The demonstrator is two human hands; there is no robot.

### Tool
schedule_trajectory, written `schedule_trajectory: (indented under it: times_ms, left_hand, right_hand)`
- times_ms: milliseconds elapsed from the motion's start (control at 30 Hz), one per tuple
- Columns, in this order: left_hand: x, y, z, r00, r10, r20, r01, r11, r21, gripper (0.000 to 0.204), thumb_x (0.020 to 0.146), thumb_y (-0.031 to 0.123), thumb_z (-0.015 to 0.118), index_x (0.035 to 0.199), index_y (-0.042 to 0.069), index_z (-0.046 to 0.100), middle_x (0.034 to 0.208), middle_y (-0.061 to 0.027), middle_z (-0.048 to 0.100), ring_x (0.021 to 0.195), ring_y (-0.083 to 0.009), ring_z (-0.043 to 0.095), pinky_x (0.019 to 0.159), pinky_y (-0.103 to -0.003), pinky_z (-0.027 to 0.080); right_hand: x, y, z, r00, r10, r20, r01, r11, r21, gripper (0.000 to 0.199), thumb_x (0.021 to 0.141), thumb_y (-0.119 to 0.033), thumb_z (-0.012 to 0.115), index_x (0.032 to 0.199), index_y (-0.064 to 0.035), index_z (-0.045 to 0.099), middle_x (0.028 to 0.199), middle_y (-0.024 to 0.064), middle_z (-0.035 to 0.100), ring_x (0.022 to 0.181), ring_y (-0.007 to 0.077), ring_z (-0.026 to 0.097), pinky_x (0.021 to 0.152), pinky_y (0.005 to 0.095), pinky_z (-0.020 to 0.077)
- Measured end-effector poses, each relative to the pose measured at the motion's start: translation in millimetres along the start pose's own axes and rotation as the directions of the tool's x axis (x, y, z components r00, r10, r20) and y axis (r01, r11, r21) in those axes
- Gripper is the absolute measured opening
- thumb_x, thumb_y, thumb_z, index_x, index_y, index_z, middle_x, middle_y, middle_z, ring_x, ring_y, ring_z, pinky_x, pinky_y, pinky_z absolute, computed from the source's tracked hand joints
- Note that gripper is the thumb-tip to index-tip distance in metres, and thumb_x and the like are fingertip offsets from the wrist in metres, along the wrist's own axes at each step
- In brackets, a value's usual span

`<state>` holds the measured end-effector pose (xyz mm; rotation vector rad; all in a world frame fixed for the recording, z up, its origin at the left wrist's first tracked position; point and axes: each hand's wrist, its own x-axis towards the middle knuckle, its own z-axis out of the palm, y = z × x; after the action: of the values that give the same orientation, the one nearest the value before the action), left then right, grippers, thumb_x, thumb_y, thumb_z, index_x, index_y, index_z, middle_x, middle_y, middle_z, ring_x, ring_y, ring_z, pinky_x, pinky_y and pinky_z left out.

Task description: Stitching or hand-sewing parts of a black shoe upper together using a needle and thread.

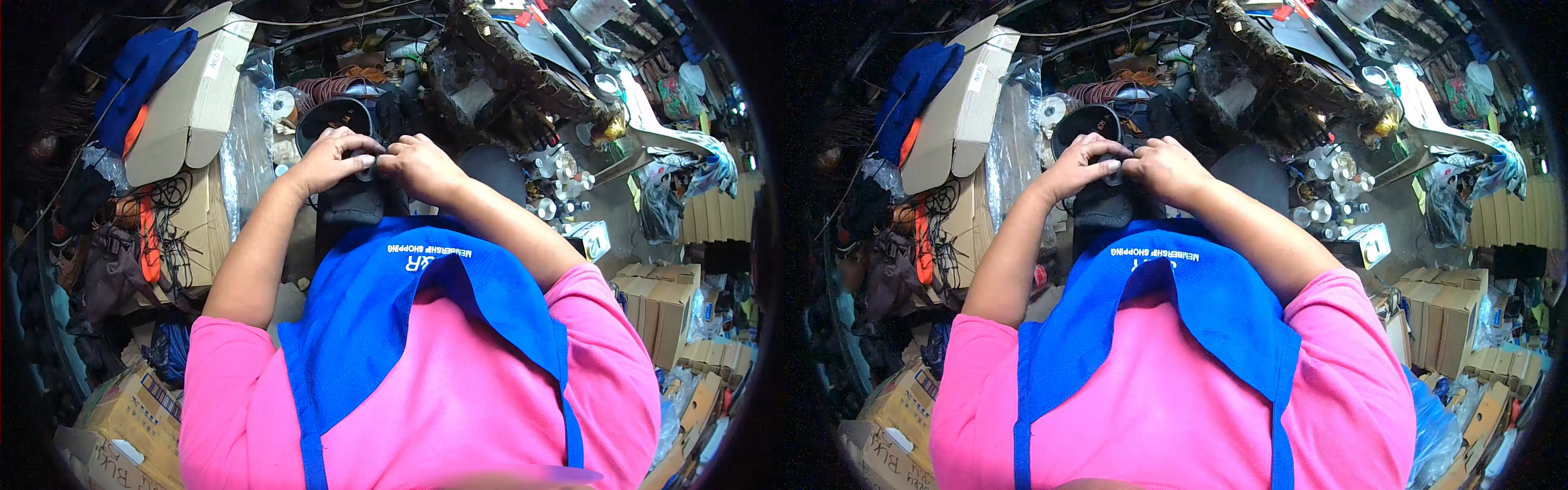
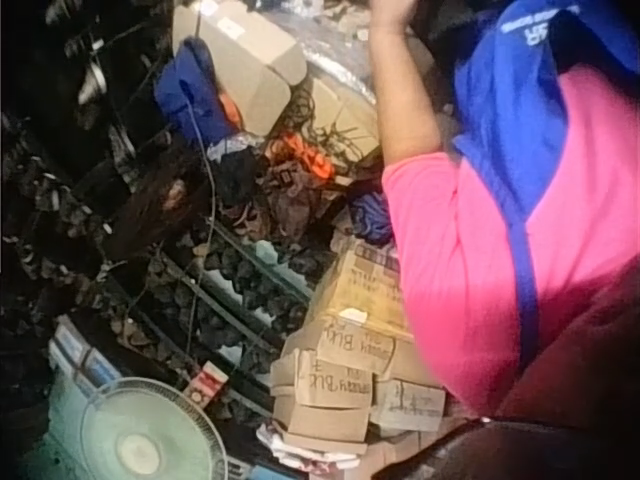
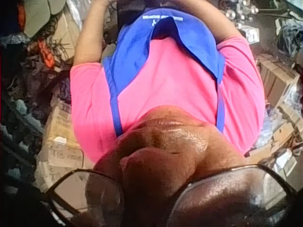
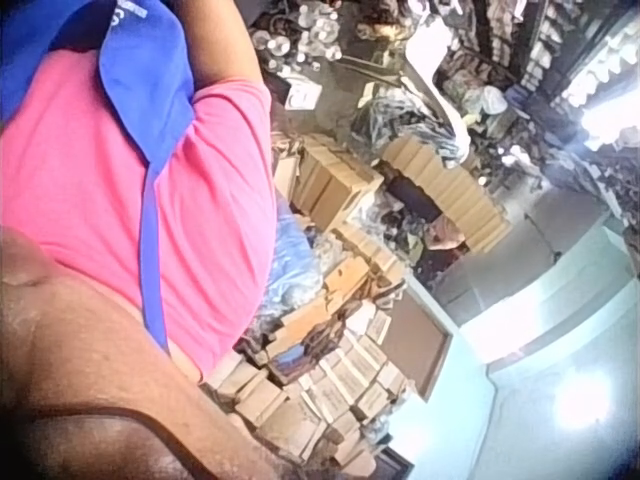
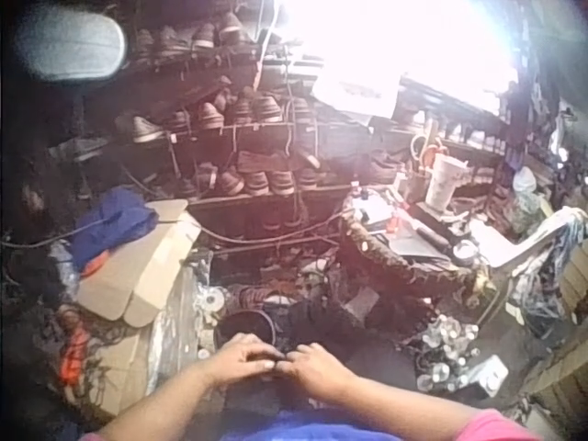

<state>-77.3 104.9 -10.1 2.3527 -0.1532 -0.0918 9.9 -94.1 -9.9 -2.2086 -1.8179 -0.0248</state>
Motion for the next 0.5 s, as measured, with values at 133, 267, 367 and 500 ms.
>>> schedule_trajectory:
  times_ms: [133, 267, 367, 500]
  left_hand:
    - [2.7, -6.1, 1.4, 1.000, 0.003, 0.030, -0.003, 1.000, -0.012, 0.047, 0.080, 0.028, 0.065, 0.125, 0.023, 0.056, 0.100, -0.0069, 0.055, 0.098, -0.0237, 0.048, 0.094, -0.036, 0.036]
    - [10.0, -14.4, 14.2, 0.981, -0.109, -0.160, 0.053, 0.946, -0.320, 0.077, 0.069, 0.024, 0.078, 0.135, 0.021, 0.038, 0.095, -0.0101, 0.056, 0.087, -0.0209, 0.055, 0.078, -0.033, 0.046]
    - [12.5, -27.1, 14.5, 0.990, -0.077, -0.119, 0.030, 0.933, -0.358, 0.053, 0.072, 0.027, 0.077, 0.116, 0.008, 0.053, 0.096, -0.0129, 0.062, 0.092, -0.0203, 0.059, 0.078, -0.035, 0.046]
    - [16.4, -17.4, 8.6, 0.988, -0.153, -0.022, 0.143, 0.959, -0.245, 0.034, 0.078, 0.030, 0.071, 0.084, -0.001, 0.061, 0.074, -0.0058, 0.062, 0.076, -0.0150, 0.059, 0.073, -0.030, 0.045]
  right_hand:
    - [-12.5, 11.1, -9.5, 0.993, 0.013, 0.116, -0.018, 0.999, 0.041, 0.010, 0.073, -0.015, 0.059, 0.082, -0.0127, 0.058, 0.082, 0.0061, 0.059, 0.088, 0.0265, 0.057, 0.076, 0.0380, 0.0422]
    - [-19.1, 8.0, -11.5, 0.983, 0.106, 0.151, -0.106, 0.994, -0.009, 0.011, 0.073, -0.014, 0.059, 0.084, -0.0125, 0.058, 0.085, 0.0061, 0.061, 0.089, 0.0260, 0.058, 0.078, 0.0377, 0.0420]
    - [-10.7, -6.7, -12.7, 0.988, 0.070, 0.138, -0.053, 0.991, -0.119, 0.014, 0.077, -0.015, 0.054, 0.090, -0.0119, 0.059, 0.085, 0.0044, 0.064, 0.088, 0.0227, 0.060, 0.079, 0.0381, 0.0406]
    - [2.3, -19.1, -8.9, 0.967, 0.104, 0.232, -0.059, 0.979, -0.193, 0.014, 0.079, -0.015, 0.052, 0.091, -0.0109, 0.060, 0.078, 0.0058, 0.065, 0.082, 0.0241, 0.063, 0.079, 0.0400, 0.0393]
